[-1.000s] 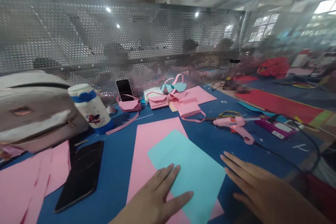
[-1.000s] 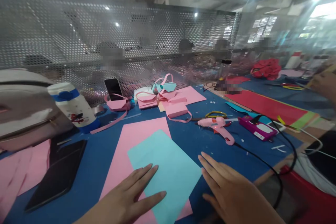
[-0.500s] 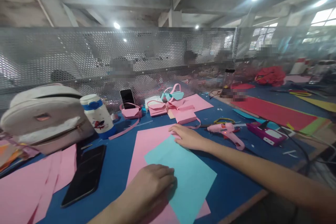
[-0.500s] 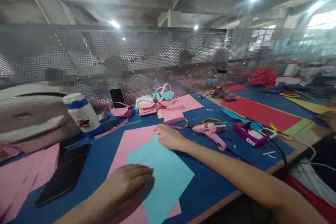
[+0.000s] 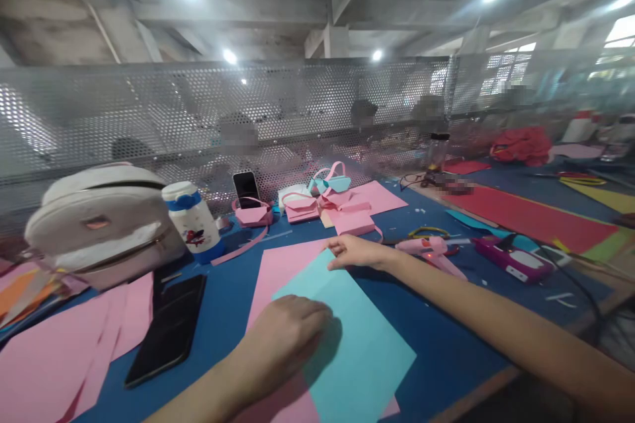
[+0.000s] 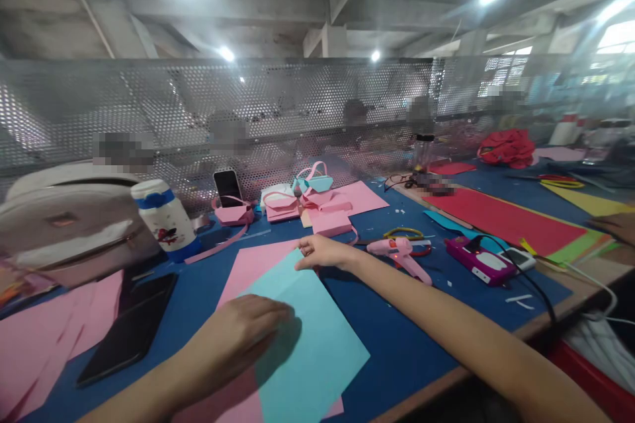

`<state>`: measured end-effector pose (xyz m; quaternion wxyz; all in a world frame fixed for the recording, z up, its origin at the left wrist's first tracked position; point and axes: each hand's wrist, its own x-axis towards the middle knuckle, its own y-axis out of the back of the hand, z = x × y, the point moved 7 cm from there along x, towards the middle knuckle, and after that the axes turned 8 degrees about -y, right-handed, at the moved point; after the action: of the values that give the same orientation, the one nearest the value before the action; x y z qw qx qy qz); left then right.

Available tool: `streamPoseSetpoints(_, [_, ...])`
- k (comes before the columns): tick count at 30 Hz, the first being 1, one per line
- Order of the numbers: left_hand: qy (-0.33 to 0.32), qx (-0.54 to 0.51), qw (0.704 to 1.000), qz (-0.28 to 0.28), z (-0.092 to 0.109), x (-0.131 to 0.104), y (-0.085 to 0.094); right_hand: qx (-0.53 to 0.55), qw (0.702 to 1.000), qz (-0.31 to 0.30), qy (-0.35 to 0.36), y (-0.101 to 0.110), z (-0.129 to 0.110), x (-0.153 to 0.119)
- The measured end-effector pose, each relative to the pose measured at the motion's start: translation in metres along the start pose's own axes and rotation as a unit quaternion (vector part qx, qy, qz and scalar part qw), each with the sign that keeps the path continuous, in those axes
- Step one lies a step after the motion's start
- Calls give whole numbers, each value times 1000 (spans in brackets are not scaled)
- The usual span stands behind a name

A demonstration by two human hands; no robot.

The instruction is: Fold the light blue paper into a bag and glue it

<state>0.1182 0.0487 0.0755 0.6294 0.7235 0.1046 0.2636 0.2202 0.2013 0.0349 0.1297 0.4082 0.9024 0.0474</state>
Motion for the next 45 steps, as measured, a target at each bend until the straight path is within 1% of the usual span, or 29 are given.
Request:
streamPoseSetpoints(2, [31, -4, 999, 37, -9, -4, 13, 89, 996, 7, 5, -4, -1, -10])
streamPoseSetpoints(4, [65, 17, 996, 63, -16, -8, 25, 174, 984, 41, 13, -8, -1, -18])
streamPoseSetpoints(6, [79, 45, 993, 77, -16, -8, 34, 251, 965, 77, 26, -14, 1, -22])
streamPoseSetpoints(7, [77, 55, 993, 72, -14, -8, 34, 283, 954, 89, 31, -19, 2, -24])
streamPoseSetpoints(9, [60, 70, 995, 42, -8, -6, 24, 333, 938, 97, 32, -32, 5, -29])
streamPoseSetpoints(11, [42, 74, 996, -2, -4, -6, 3, 363, 927, 88, 17, -45, 8, -36])
streamPoseSetpoints(12, [41, 76, 996, -11, -4, -8, -8, 373, 924, 78, 4, -51, 10, -40])
streamPoseSetpoints(13, [43, 77, 996, -16, -5, -12, -18, 382, 922, 64, -14, -56, 12, -46])
streamPoseSetpoints(14, [49, 74, 996, -28, -7, -16, -28, 391, 918, 37, -46, -61, 16, -51])
streamPoseSetpoints(15, [46, 62, 996, -41, -8, -20, -37, 380, 922, 12, -72, -64, 19, -57])
streamPoseSetpoints(16, [44, 49, 997, -50, -10, -24, -45, 343, 935, -8, -83, -64, 21, -62])
streamPoseSetpoints(17, [38, 37, 997, -60, -11, -29, -50, 282, 956, -4, -75, -59, 21, -67])
streamPoseSetpoints(18, [30, 30, 997, -65, -12, -32, -53, 201, 978, 19, -50, -50, 20, -71])
streamPoseSetpoints(19, [21, 32, 997, -67, -13, -34, -54, 100, 993, 57, -6, -41, 15, -75])
streamPoseSetpoints(20, [11, 41, 997, -66, -14, -35, -54, -13, 994, 101, 44, -32, 9, -79])
streamPoseSetpoints(21, [2, 52, 997, -63, -15, -35, -52, -133, 977, 136, 96, -29, 2, -82])
streamPoseSetpoints(22, [-8, 63, 996, -55, -15, -33, -49, -252, 944, 149, 152, -32, -5, -85])
streamPoseSetpoints(24, [-18, 74, 996, -36, -17, -29, -43, -442, 848, 133, 259, -51, -11, -88])
streamPoseSetpoints(25, [-19, 71, 997, -29, -18, -26, -41, -504, 799, 119, 304, -63, -10, -88])
streamPoseSetpoints(26, [-20, 64, 997, -22, -19, -24, -39, -546, 757, 115, 339, -72, -8, -88])
streamPoseSetpoints(27, [-20, 54, 998, -21, -20, -21, -38, -573, 724, 122, 363, -79, -7, -87])
streamPoseSetpoints(28, [-21, 44, 999, -21, -21, -19, -38, -591, 699, 140, 379, -84, -6, -85])
streamPoseSetpoints(29, [-21, 33, 999, -25, -22, -18, -39, -602, 682, 159, 385, -87, -6, -82])
streamPoseSetpoints(32, [-14, 6, 999, -34, -26, -16, -43, -619, 651, 190, 396, -91, -8, -75])
streamPoseSetpoints(35, [4, -18, 999, -30, -34, -18, -42, -641, 624, 192, 403, -92, -11, -72])
streamPoseSetpoints(37, [6, -24, 1000, -18, -40, -25, -38, -655, 616, 176, 401, -92, -11, -70])
streamPoseSetpoints(39, [-13, -12, 1000, -1, -44, -37, -34, -654, 618, 158, 406, -91, -10, -71])
streamPoseSetpoints(43, [-55, 95, 993, 41, -47, -66, -28, -620, 626, 143, 452, -87, -11, -78])
streamPoseSetpoints(45, [-69, 137, 987, 51, -45, -75, -25, -609, 630, 134, 463, -85, -10, -79])
